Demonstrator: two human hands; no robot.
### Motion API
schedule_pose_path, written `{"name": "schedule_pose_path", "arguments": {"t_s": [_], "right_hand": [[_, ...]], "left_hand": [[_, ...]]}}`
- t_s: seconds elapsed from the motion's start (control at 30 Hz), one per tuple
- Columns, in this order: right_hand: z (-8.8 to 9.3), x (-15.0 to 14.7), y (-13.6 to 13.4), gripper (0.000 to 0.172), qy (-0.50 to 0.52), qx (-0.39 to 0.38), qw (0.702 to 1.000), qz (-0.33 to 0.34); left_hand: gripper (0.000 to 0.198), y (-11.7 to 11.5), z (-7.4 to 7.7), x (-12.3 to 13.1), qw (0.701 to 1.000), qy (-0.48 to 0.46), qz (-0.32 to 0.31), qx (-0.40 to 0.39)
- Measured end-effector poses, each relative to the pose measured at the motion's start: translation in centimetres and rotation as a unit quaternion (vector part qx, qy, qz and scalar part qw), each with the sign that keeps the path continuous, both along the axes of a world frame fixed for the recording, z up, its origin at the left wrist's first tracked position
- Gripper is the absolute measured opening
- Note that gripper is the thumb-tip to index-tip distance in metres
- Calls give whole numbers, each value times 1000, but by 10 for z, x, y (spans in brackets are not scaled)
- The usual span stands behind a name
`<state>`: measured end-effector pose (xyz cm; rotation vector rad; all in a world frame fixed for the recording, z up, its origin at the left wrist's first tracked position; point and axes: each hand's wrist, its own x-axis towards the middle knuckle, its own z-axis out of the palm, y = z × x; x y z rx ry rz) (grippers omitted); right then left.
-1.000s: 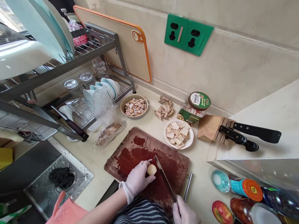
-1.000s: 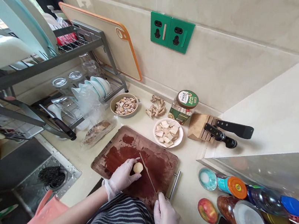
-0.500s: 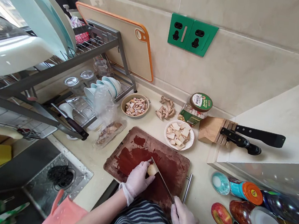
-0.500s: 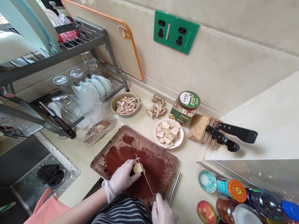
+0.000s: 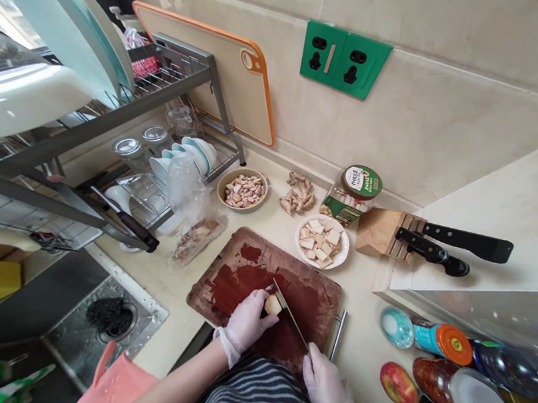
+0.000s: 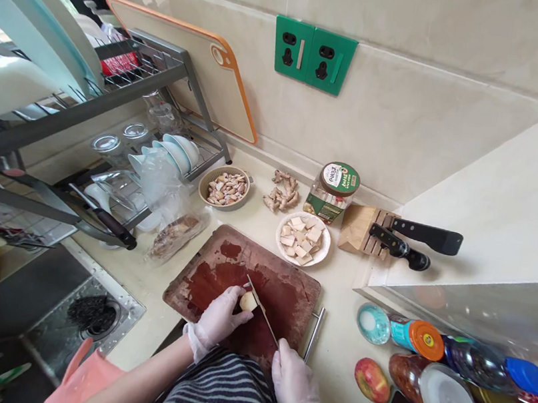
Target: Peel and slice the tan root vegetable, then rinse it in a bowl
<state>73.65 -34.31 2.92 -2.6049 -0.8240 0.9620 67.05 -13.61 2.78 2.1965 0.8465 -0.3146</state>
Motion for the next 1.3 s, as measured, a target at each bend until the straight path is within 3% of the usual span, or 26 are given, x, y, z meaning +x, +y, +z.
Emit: {"name": "schedule_pose_path", "arguments": {"t_s": [0.07, 0.13, 0.2, 0.27, 0.37, 0.43, 0.53, 0.6, 0.67, 0.77, 0.97, 1.3], "right_hand": [[1, -1, -4, 43, 5, 7, 1000, -7], [4, -1, -8, 45, 7, 9, 1000, -27], [7, -1, -11, 46, 5, 13, 998, -54], [10, -1, -14, 48, 4, 25, 997, -73], [12, -1, -17, 49, 13, 38, 996, -82], [13, -2, -19, 48, 20, 44, 995, -85], [13, -5, -22, 45, 14, 64, 993, -100], [11, -7, -24, 43, 9, 72, 991, -111], [6, -10, -27, 43, 9, 70, 991, -118], [-4, -15, -32, 45, 10, 67, 991, -115], [-18, -27, -36, 47, -54, 88, 989, -103], [-7, -26, -35, 48, -60, 45, 994, -75]], "left_hand": [[48, 11, 2, -1, 997, -39, -58, 14], [56, 24, 3, -1, 982, -97, -163, 22], [53, 34, 3, 0, 960, -131, -249, 17], [44, 39, 1, 1, 951, -141, -276, 14], [32, 34, -4, 3, 958, -142, -248, 36], [29, 23, -6, 3, 972, -117, -194, 63], [36, 7, -6, 1, 992, -67, -91, 49], [48, 3, -4, 0, 997, -50, -62, 9], [55, 3, -1, 0, 996, -49, -75, -14], [48, 7, 2, 5, 994, -41, -101, -21], [36, -5, -3, 10, 998, 10, -60, 7], [26, -13, -5, 8, 995, -24, -83, 55]]}}
